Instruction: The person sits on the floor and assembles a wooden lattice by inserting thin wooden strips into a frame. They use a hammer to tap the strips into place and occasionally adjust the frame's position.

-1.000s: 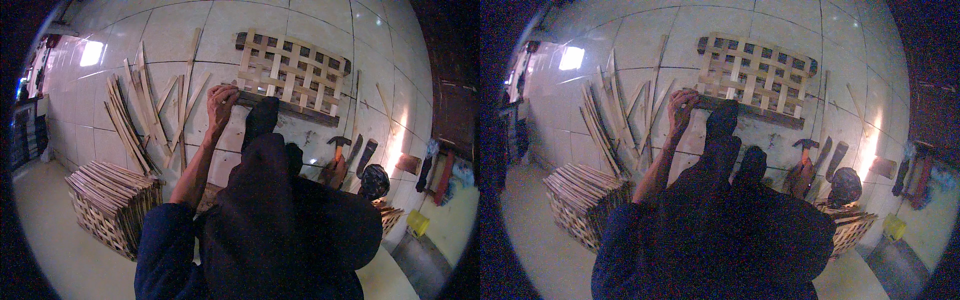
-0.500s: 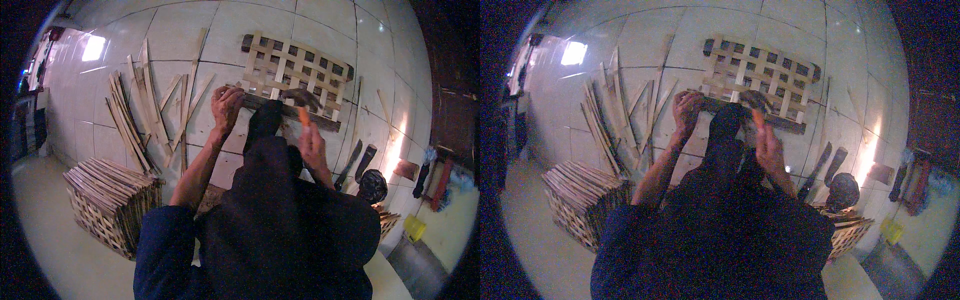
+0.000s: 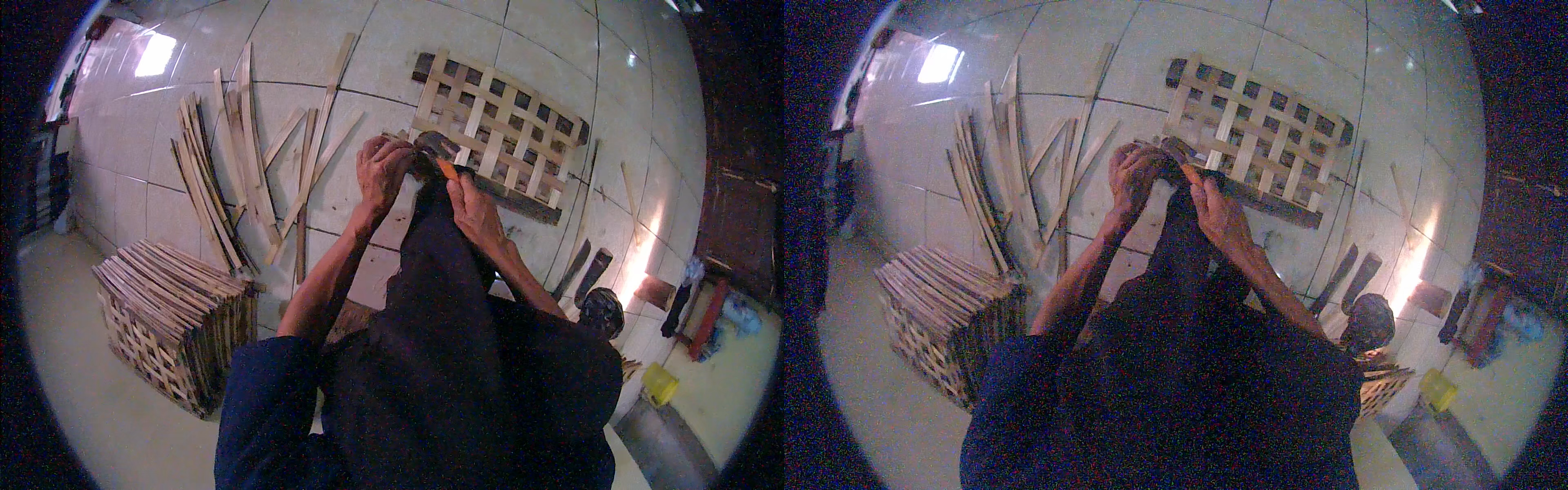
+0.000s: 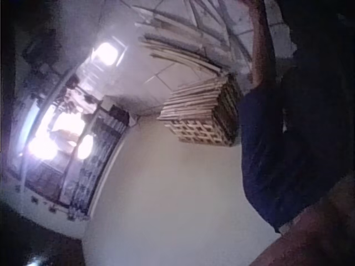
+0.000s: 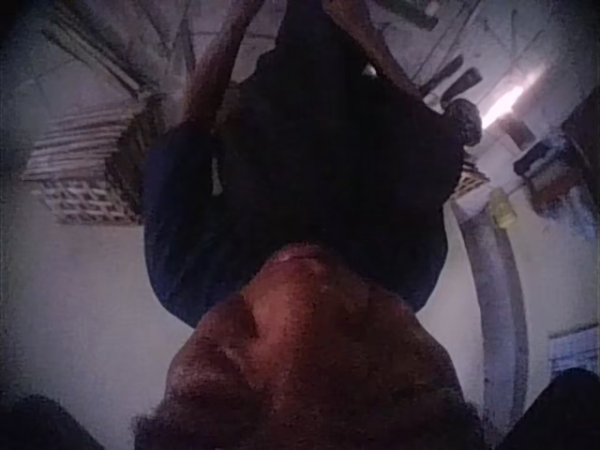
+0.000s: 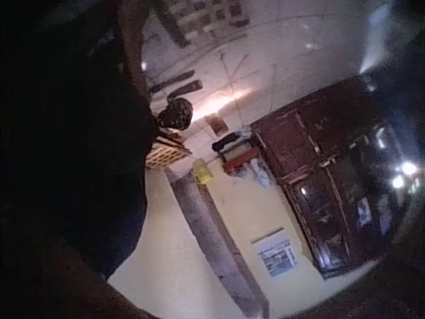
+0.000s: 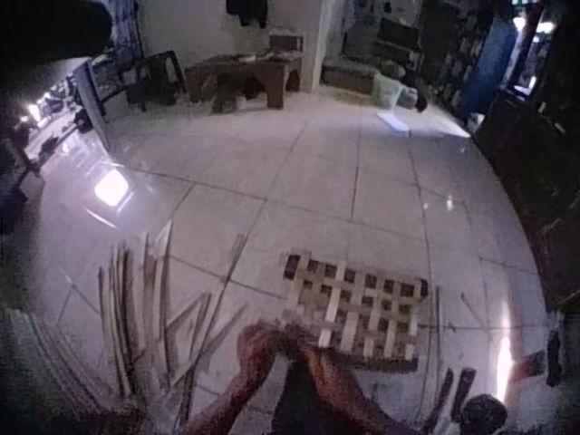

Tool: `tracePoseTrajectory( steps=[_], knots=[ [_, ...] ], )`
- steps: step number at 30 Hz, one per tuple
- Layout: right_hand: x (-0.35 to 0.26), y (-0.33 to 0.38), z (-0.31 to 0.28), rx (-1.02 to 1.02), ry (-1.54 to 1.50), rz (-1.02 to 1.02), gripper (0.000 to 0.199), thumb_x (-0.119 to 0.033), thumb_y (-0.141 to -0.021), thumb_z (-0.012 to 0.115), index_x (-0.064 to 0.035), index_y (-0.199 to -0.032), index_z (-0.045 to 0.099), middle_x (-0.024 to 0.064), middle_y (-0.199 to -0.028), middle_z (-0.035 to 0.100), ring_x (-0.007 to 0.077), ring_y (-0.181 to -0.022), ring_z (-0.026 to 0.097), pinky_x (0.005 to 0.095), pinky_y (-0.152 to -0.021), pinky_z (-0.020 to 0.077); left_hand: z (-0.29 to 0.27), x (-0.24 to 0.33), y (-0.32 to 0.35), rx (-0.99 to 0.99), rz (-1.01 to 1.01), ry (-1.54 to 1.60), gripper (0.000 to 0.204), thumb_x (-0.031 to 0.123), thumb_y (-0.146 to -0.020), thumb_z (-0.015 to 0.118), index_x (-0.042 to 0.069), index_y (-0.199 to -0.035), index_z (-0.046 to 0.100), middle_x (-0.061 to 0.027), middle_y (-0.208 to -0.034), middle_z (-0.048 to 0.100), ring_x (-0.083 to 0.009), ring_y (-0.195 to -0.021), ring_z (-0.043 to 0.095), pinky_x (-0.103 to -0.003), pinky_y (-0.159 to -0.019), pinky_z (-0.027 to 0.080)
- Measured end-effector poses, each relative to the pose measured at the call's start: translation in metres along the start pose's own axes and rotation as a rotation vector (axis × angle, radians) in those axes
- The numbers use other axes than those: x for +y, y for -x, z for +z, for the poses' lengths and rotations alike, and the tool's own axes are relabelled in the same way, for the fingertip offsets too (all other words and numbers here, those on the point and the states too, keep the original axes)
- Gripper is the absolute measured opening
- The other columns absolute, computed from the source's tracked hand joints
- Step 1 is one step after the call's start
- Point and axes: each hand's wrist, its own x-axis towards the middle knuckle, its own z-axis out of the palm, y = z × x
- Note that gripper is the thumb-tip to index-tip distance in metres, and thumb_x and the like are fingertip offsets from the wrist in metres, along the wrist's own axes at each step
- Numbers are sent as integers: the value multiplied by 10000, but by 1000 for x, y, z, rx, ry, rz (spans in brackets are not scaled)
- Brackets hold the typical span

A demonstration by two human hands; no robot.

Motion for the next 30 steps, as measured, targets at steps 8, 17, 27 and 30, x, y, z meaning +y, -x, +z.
tracePoseTrajectory(
  steps=[8, 17, 27, 30],
  knots=[
    [-3, -1, -4, 1, 58, -16, 314, -336, -976, 461, -35, -982, 547, 229, -681, 605, 426, -631, 606, 499, -523, 461, -8, 6, -6, -7, 88, -21, 180, 154, -747, 682, 160, -927, 685, 50, -1018, 659, -235, -1041, 540, -386, -852, 397],
    [-18, 9, -24, -87, 1, 93, 275, -261, -965, 488, -19, -1086, 536, 267, -767, 600, 472, -733, 590, 487, -591, 456, -14, -15, -17, -22, -159, 85, 325, 225, -886, 574, 146, -1200, 603, -96, -1215, 601, -326, -1191, 485, -439, -1028, 331],
    [-2, -3, -4, -69, 206, -98, 276, -285, -966, 483, -72, -1125, 556, 200, -855, 648, 385, -664, 627, 473, -575, 500, 6, -32, -9, -122, -146, 112, 333, 218, -926, 523, 106, -1232, 593, -135, -1238, 583, -321, -1140, 526, -396, -1060, 310],
    [-10, -7, -8, 141, 150, -239, 276, -285, -952, 517, -57, -1104, 548, 198, -860, 645, 377, -671, 632, 453, -556, 503, 1, -19, -15, -116, -212, 135, 328, 212, -923, 533, 95, -1223, 599, -152, -1215, 586, -350, -1111, 525, -401, -1026, 345]
  ],
)
